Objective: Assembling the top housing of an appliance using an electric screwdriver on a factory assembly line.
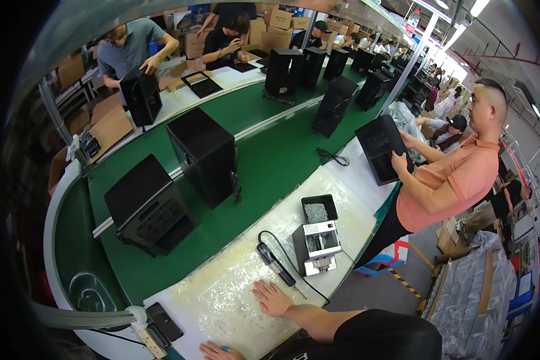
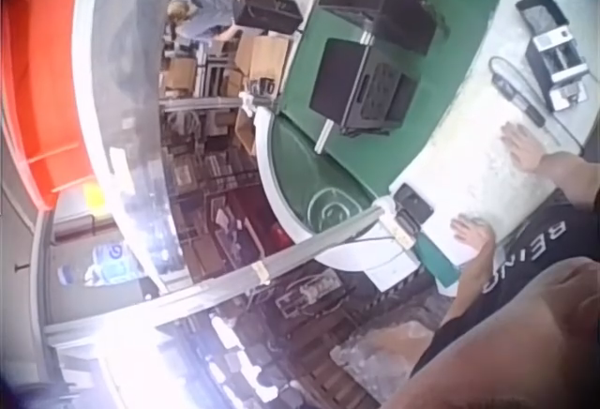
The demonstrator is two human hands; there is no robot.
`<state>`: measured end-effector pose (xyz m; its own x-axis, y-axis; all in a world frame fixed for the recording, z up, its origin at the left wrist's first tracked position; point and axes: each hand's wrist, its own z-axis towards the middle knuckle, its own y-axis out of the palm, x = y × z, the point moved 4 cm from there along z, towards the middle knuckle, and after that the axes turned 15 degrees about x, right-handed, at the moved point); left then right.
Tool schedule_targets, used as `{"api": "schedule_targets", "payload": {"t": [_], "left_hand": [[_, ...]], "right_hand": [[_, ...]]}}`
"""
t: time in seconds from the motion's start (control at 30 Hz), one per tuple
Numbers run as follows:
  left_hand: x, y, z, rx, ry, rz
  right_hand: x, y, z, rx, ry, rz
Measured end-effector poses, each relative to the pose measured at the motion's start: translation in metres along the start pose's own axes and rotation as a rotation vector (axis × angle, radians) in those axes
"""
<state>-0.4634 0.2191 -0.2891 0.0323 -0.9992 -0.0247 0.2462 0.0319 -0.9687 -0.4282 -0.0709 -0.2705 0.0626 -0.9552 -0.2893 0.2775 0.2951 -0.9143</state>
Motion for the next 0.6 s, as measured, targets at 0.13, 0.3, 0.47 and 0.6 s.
{"api": "schedule_targets", "payload": {"t": [0.13,0.3,0.47,0.6], "left_hand": [[-0.003,-0.001,-0.001,0.009,0.002,0.016],[0.001,-0.008,0.002,0.020,-0.014,0.008],[0.003,-0.013,0.004,0.072,0.013,0.022],[0.000,-0.012,0.004,0.071,0.012,0.045]], "right_hand": [[-0.001,0.000,0.002,-0.065,0.019,-0.017],[0.001,-0.002,0.001,0.002,0.009,-0.011],[0.001,-0.001,0.001,-0.004,0.010,-0.002],[-0.002,0.000,0.002,-0.040,0.022,-0.003]]}}
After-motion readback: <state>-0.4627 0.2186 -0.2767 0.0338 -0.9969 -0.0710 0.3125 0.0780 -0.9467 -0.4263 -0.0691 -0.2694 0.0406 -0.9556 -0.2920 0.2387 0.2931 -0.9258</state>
